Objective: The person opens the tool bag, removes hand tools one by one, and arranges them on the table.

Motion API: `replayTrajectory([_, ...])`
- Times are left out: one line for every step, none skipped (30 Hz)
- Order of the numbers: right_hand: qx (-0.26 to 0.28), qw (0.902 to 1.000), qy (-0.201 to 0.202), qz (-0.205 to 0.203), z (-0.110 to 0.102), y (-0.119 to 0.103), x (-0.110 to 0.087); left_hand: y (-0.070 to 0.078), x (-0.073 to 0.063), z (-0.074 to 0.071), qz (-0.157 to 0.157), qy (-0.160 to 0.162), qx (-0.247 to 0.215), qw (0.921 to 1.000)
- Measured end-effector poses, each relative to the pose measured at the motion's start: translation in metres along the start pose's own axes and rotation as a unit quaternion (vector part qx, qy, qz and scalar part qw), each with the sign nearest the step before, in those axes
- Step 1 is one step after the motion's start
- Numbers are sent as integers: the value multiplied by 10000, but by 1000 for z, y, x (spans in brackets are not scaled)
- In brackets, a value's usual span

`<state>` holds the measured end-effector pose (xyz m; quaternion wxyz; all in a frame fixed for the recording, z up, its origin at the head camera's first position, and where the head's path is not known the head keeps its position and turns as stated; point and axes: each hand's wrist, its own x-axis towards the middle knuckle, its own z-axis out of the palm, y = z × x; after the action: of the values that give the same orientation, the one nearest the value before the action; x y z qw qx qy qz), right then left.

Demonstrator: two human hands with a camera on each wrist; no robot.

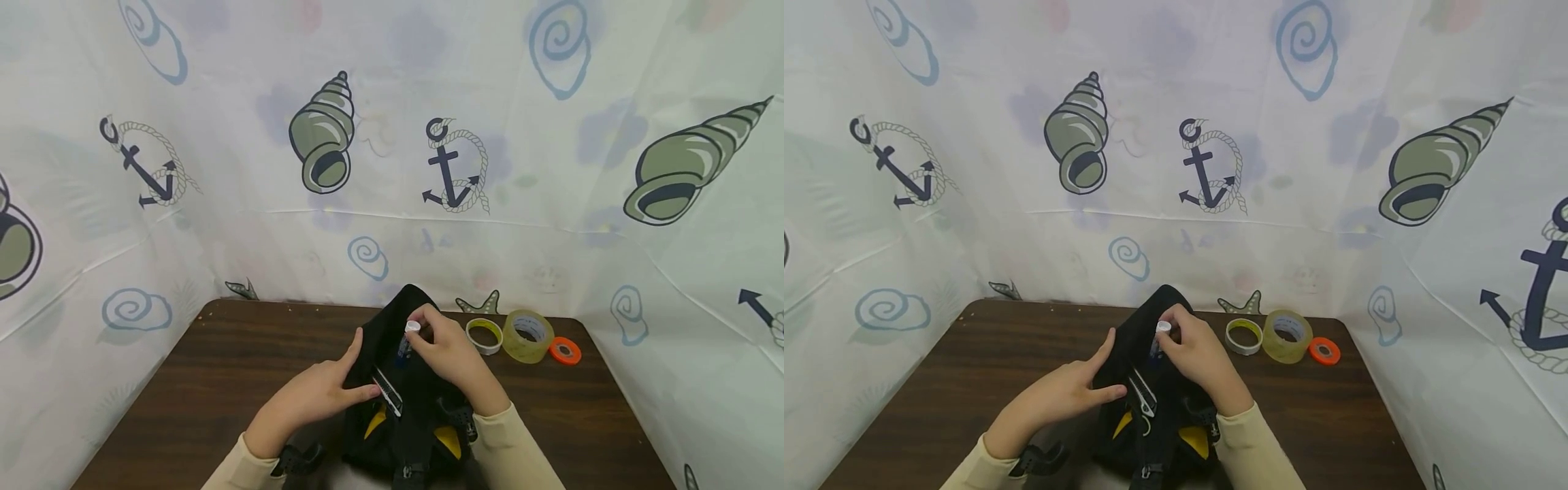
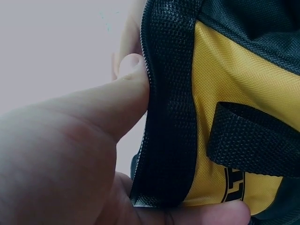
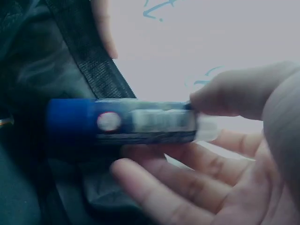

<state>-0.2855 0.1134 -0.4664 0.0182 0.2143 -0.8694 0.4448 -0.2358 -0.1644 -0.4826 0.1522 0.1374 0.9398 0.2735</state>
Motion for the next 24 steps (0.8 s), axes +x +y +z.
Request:
replayTrajectory([110,9999,58,-95,-2,-1,-2,0,0,0,11,6,-2,10000])
replayTrajectory([268,9995,106,-163,-3,-1,-4,0,1,0,28,18,-7,10000])
replayTrajectory([418,9988,155,-210,-5,-2,-6,-1,1,0,40,22,2,10000])
replayTrajectory([582,9978,204,-244,-7,-2,-8,-1,1,0,45,30,-8,10000])
replayTrajectory([763,9964,247,-273,-9,-2,-10,-1,1,1,47,34,-9,10000])
replayTrajectory([912,9950,304,-285,-10,-1,-13,-1,2,1,46,48,-13,10000])
replayTrajectory([1062,9933,368,-280,-11,0,-15,-1,2,1,50,48,-7,10000])
replayTrajectory([1173,9917,444,-298,-12,1,-17,-1,2,2,51,60,-4,10000])
replayTrajectory([1271,9899,520,-345,-13,3,-20,-1,3,2,42,62,3,10000])
replayTrajectory([1353,9882,587,-419,-14,5,-22,-1,3,2,34,70,7,10000])
replayTrajectory([1414,9866,651,-485,-14,7,-24,-1,2,3,18,75,22,10000])
replayTrajectory([1475,9849,710,-555,-14,8,-26,-1,2,3,13,80,23,10000])
replayTrajectory([1548,9831,751,-624,-14,10,-28,-1,2,3,13,79,23,10000])
replayTrajectory([1622,9813,768,-695,-14,12,-30,-1,2,3,17,75,18,10000])
replayTrajectory([1695,9798,760,-748,-14,14,-32,-2,2,3,30,62,17,10000])
replayTrajectory([1745,9787,740,-791,-14,15,-33,-2,2,3,43,40,22,10000])
replayTrajectory([1791,9778,710,-823,-14,17,-35,-2,2,3,52,22,21,10000])
replayTrajectory([1835,9772,677,-828,-14,19,-37,-2,2,3,67,-1,13,10000])
replayTrajectory([1873,9765,632,-855,-15,20,-39,-2,3,3,77,-14,14,10000])
replayTrajectory([1912,9760,600,-858,-15,21,-41,-3,3,3,86,-21,19,10000])
replayTrajectory([1947,9754,577,-855,-16,22,-43,-2,3,3,87,-23,18,10000])
replayTrajectory([1995,9745,564,-860,-16,24,-45,-2,3,3,82,-30,15,10000])
replayTrajectory([2046,9736,562,-847,-17,25,-48,-2,3,3,75,-19,14,10000])
replayTrajectory([2130,9720,565,-817,-18,26,-50,-2,3,3,69,-22,15,10000])
